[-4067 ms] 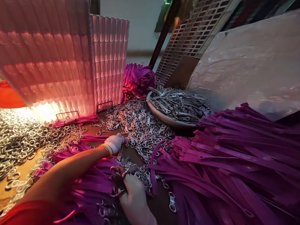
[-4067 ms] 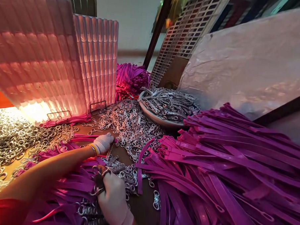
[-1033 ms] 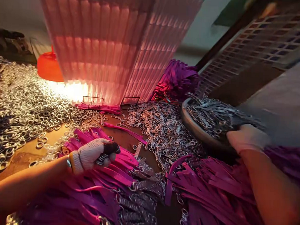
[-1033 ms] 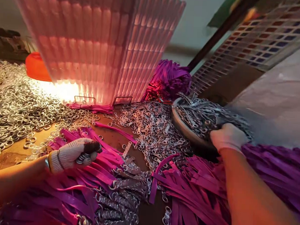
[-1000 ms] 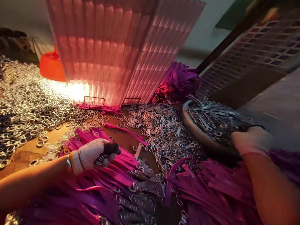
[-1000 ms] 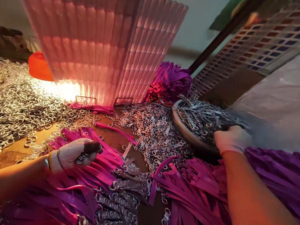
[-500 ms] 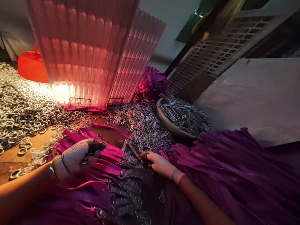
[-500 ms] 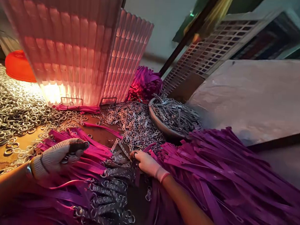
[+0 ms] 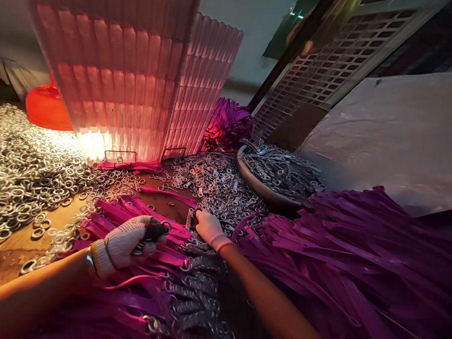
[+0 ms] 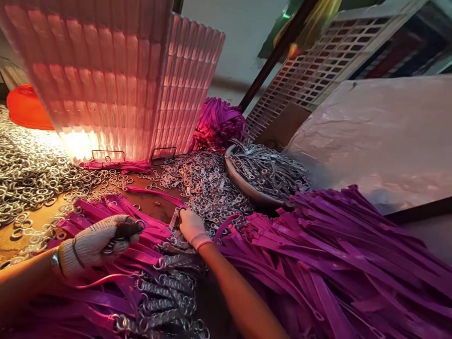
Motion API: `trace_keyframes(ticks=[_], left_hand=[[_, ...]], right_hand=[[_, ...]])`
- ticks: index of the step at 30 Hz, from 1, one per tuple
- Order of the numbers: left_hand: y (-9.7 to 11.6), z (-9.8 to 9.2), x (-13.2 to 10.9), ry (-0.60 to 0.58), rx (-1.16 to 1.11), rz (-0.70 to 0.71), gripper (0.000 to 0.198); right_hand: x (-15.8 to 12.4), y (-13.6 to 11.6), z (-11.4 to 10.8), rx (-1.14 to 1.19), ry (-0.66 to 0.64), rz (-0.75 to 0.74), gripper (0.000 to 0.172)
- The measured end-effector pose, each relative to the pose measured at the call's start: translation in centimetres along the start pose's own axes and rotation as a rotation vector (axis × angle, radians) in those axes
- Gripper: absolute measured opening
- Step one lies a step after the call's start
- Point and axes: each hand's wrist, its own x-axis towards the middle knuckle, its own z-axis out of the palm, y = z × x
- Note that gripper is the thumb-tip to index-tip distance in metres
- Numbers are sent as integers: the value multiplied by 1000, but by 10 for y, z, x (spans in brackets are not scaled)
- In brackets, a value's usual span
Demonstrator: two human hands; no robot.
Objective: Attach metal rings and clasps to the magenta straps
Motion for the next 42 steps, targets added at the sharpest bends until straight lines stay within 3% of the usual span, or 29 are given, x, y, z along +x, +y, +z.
trace_keyframes(ticks=[11,16,19,22,25,27,29,32,35,42], left_hand=[[-5,8,5,-17,32,10,23],[-2,9,-1,3,-15,-44,21],[-1,11,1,18,-66,-152,17],[-1,18,5,57,-69,-264,15],[1,28,9,72,-32,-327,15],[2,34,10,73,19,-393,17],[0,38,10,69,94,-424,20],[-5,40,6,10,276,-136,18],[-8,43,1,-46,429,158,16],[1,54,1,-78,647,173,12]], right_hand=[[6,-15,3,17,-8,79,29],[-9,-6,-6,127,78,33,30],[-38,-3,-21,225,162,-59,38],[-80,-19,-43,315,319,-338,47],[-115,-44,-64,158,421,-667,31],[-128,-56,-72,-48,423,-734,14],[-134,-59,-74,-173,423,-738,12],[-133,-51,-67,-161,465,-670,11],[-129,-41,-56,3,477,-572,14],[-134,-41,-55,413,382,-442,8]])
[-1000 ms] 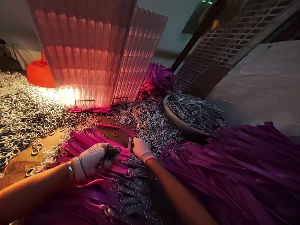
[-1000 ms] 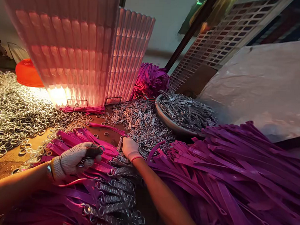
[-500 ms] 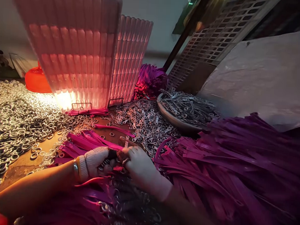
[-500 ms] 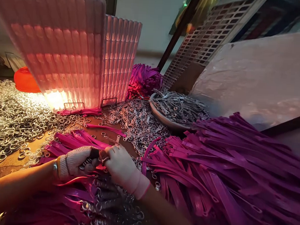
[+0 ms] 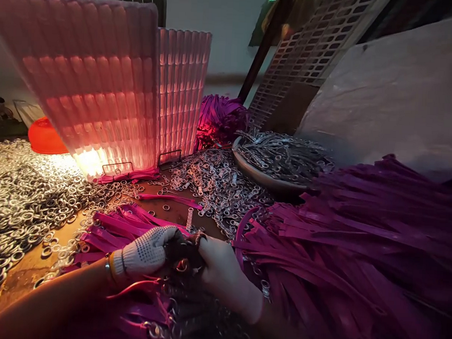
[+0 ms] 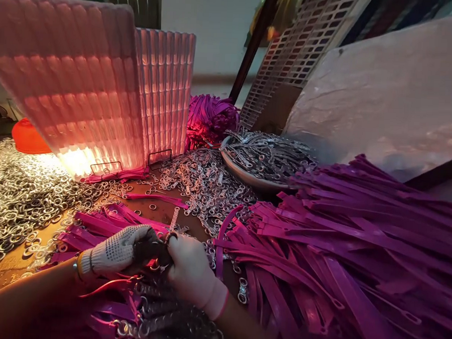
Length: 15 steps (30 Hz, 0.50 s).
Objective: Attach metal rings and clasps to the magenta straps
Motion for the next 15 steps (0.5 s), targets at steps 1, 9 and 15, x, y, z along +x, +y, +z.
trace_keyframes(ticks=[1,9,15], left_hand=[[-2,1,3,-11,-42,-15,14],[-15,14,24,-6,-394,-129,20],[8,-2,99,9,351,123,17]], right_hand=[[0,-1,0,29,14,10,9],[-2,2,5,-115,315,-190,17],[-5,33,17,215,420,334,23]])
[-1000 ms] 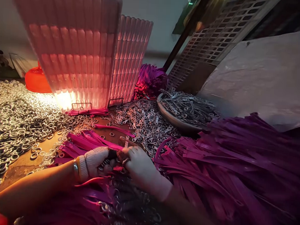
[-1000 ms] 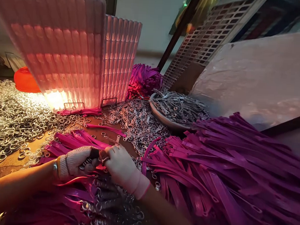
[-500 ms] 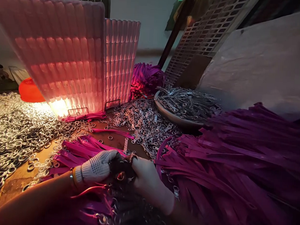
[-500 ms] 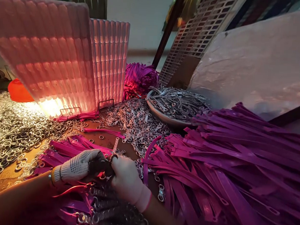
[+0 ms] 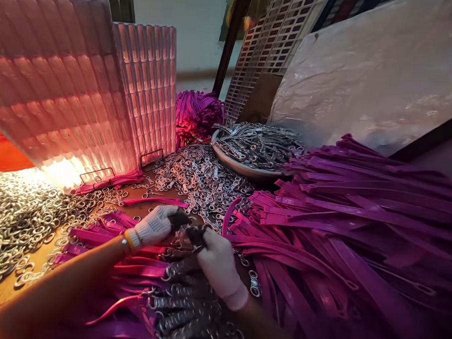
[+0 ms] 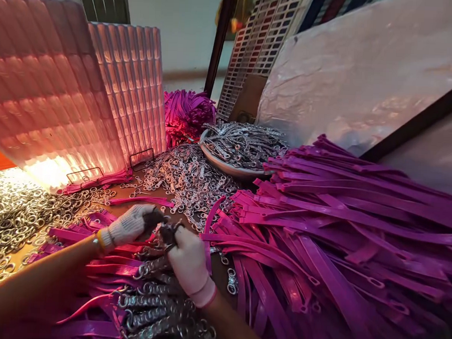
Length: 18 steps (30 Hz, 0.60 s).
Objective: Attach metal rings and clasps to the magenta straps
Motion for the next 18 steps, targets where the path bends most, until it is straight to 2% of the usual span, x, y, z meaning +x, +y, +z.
trace_keyframes(ticks=[2,3,6,9,11,13,16,18], left_hand=[[-6,-6,41,-6,407,27,18],[-11,-7,61,6,502,27,15],[-26,-1,106,13,597,7,16],[-36,11,126,14,601,-47,16],[-38,11,126,29,579,-84,16],[-35,1,117,33,540,-100,14],[-27,-27,82,5,470,-115,19],[-24,-44,48,-37,287,-150,31]], right_hand=[[3,16,-2,-23,146,50,27],[3,23,-3,-21,176,65,28],[2,37,-6,8,137,120,25],[3,44,-8,5,90,156,21],[7,45,-10,0,65,168,23],[14,42,-9,19,40,151,27],[25,28,-4,55,-36,76,36],[31,12,3,15,-134,39,37]])
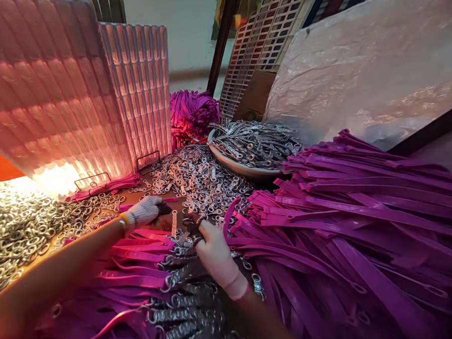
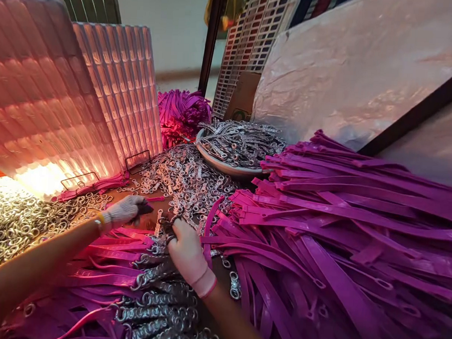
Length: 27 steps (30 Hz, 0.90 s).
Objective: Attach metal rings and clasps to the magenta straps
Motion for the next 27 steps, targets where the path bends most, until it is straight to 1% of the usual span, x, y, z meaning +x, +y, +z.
trace_keyframes(ticks=[2,4,6,8,10,11,12,14,15,16,18,20,22,23,25,27], left_hand=[[-7,-8,-37,-57,-295,-7,36],[-14,-9,-68,-81,-529,1,32],[-19,-4,-90,-70,-586,7,28],[-22,1,-103,-52,-553,-9,32],[-23,4,-109,-28,-437,-21,33],[-23,5,-111,4,-337,3,31],[-23,5,-111,51,-222,55,29],[-23,4,-112,163,-14,202,27],[-24,4,-112,191,46,258,25],[-26,4,-112,181,65,283,23],[-29,5,-112,95,20,269,19],[-33,7,-113,53,-48,254,16],[-35,10,-116,78,-95,261,17],[-35,12,-119,88,-126,242,18],[-36,15,-124,90,-209,169,20],[-37,18,-129,114,-281,115,25]], right_hand=[[4,-19,8,-114,-111,-8,31],[7,-40,14,-258,-212,-20,24],[8,-59,19,-390,-300,-61,20],[9,-73,22,-486,-382,-132,20],[7,-81,24,-549,-440,-195,23],[6,-83,26,-578,-451,-209,24],[5,-83,28,-605,-446,-208,24],[1,-82,32,-643,-406,-194,23],[-1,-81,34,-653,-380,-191,22],[-2,-80,35,-654,-358,-195,21],[-5,-78,38,-641,-334,-214,20],[-6,-78,37,-629,-324,-218,22],[-6,-82,34,-619,-321,-204,23],[-6,-85,31,-613,-334,-199,24],[-4,-92,26,-609,-401,-188,26],[-2,-100,22,-633,-488,-145,28]])
